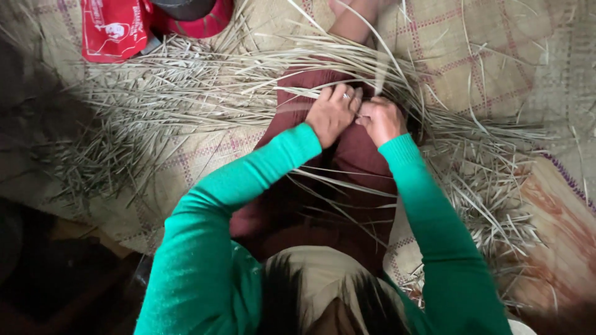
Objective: Weaving natural fiber strips together to create a mat or craft item.
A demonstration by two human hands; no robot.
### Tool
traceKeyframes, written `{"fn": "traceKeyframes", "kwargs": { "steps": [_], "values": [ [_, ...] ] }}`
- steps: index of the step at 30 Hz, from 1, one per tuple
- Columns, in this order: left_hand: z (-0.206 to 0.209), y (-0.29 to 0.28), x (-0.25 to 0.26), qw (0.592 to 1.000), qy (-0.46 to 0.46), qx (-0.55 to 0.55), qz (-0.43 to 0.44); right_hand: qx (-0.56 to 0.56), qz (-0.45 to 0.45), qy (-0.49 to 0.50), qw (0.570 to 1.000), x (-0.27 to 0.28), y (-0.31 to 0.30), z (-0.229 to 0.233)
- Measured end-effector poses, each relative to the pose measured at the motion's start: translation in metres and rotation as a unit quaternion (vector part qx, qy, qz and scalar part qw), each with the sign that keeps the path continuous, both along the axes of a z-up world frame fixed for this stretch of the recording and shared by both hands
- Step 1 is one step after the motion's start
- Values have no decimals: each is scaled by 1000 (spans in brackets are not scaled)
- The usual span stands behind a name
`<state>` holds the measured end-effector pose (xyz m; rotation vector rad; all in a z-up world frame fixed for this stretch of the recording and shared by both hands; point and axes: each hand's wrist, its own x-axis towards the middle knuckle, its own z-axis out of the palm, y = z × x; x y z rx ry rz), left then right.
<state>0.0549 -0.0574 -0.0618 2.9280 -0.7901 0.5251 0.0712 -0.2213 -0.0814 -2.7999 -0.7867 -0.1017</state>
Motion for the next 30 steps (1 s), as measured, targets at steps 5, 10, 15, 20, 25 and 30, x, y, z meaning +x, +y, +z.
{"fn": "traceKeyframes", "kwargs": {
  "steps": [5, 10, 15, 20, 25, 30],
  "values": [
    [-17, 1, 13, 999, 25, -4, -43, 49, -175, 241, 953, 1, 17, 24],
    [-3, 11, 12, 997, 43, 5, -56, 54, -136, 57, 988, -9, 9, -2],
    [-2, 20, 11, 995, 62, -9, -79, 40, -117, -59, 990, -27, -6, 3],
    [4, 27, 7, 993, 60, -38, -100, 122, -202, 37, 971, -25, -11, 4],
    [3, 28, 5, 992, 39, -41, -112, 1, -147, 50, 988, -27, 12, 18],
    [11, 25, 3, 993, 9, -42, -114, -81, -72, 89, 990, -25, 21, 1]
  ]
}}
